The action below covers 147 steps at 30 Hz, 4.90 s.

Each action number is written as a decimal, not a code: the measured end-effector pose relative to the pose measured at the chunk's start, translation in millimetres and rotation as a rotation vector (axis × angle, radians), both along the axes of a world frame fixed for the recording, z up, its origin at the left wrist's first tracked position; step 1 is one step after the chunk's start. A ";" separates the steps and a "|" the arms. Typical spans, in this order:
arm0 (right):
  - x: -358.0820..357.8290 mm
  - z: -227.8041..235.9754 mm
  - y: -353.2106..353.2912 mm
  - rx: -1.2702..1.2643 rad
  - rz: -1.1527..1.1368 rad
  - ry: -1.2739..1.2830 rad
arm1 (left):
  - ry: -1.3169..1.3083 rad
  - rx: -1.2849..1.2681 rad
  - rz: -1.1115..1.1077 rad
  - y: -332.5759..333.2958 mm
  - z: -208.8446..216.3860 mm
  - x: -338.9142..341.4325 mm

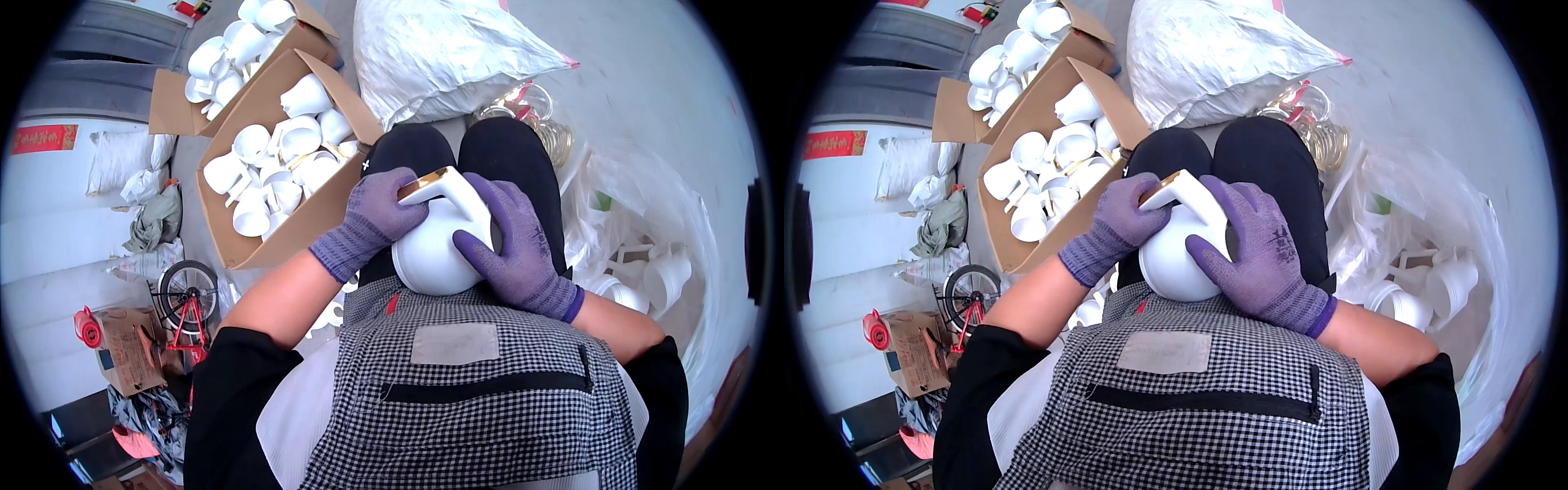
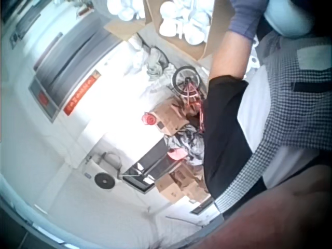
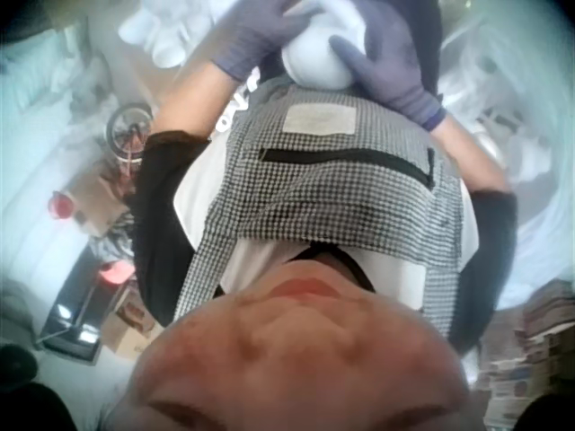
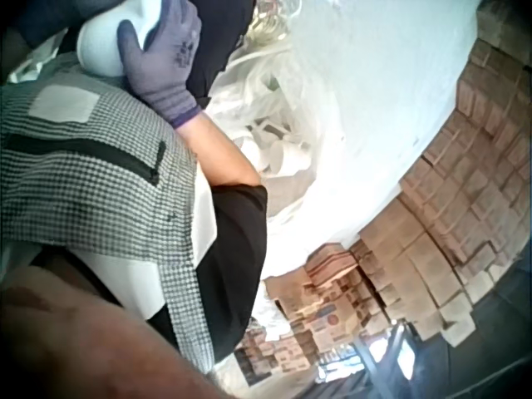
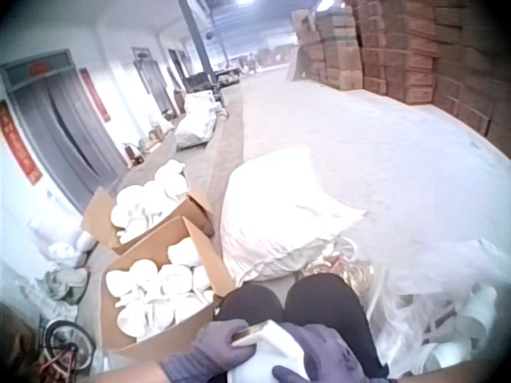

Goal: The person sits on the floor and assembles white ceramic pitchers by inserting a gold-colored rectangular piece into the spout area. They handle the pitchers one at a time, inspecting the fit and rotating the items before placing them into a cardboard box.

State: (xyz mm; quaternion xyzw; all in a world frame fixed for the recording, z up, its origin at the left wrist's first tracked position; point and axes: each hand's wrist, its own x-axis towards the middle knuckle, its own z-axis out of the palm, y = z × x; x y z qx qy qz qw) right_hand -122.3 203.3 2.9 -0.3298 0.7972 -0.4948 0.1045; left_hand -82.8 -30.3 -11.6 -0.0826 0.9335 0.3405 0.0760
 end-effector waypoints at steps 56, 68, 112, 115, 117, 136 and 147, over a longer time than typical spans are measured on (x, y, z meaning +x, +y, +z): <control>-2.2 1.2 -23.3 -0.035 -0.033 0.090 | 0.213 -0.030 -0.038 -17.5 -0.2 1.4; 15.2 -14.3 -33.0 -0.244 -0.256 -0.117 | 0.294 -0.019 -0.117 -22.4 -21.2 -31.9; -31.5 -10.3 -35.4 -0.080 -0.189 -0.498 | 0.071 0.057 -0.474 -21.5 -14.3 -86.0; -32.0 -1.6 -32.6 -0.090 -0.189 -0.632 | 0.119 0.004 -0.409 -15.7 -8.1 -83.9; -26.6 3.4 -27.3 -0.129 -0.188 -0.706 | 0.304 -0.130 -0.328 -9.1 2.6 -73.6; 25.6 48.1 27.2 -0.161 0.298 -0.577 | -0.055 1.103 -0.366 -19.2 14.5 44.7; -35.3 40.0 39.9 0.251 0.428 0.401 | -0.167 1.279 -0.353 -13.8 7.6 20.9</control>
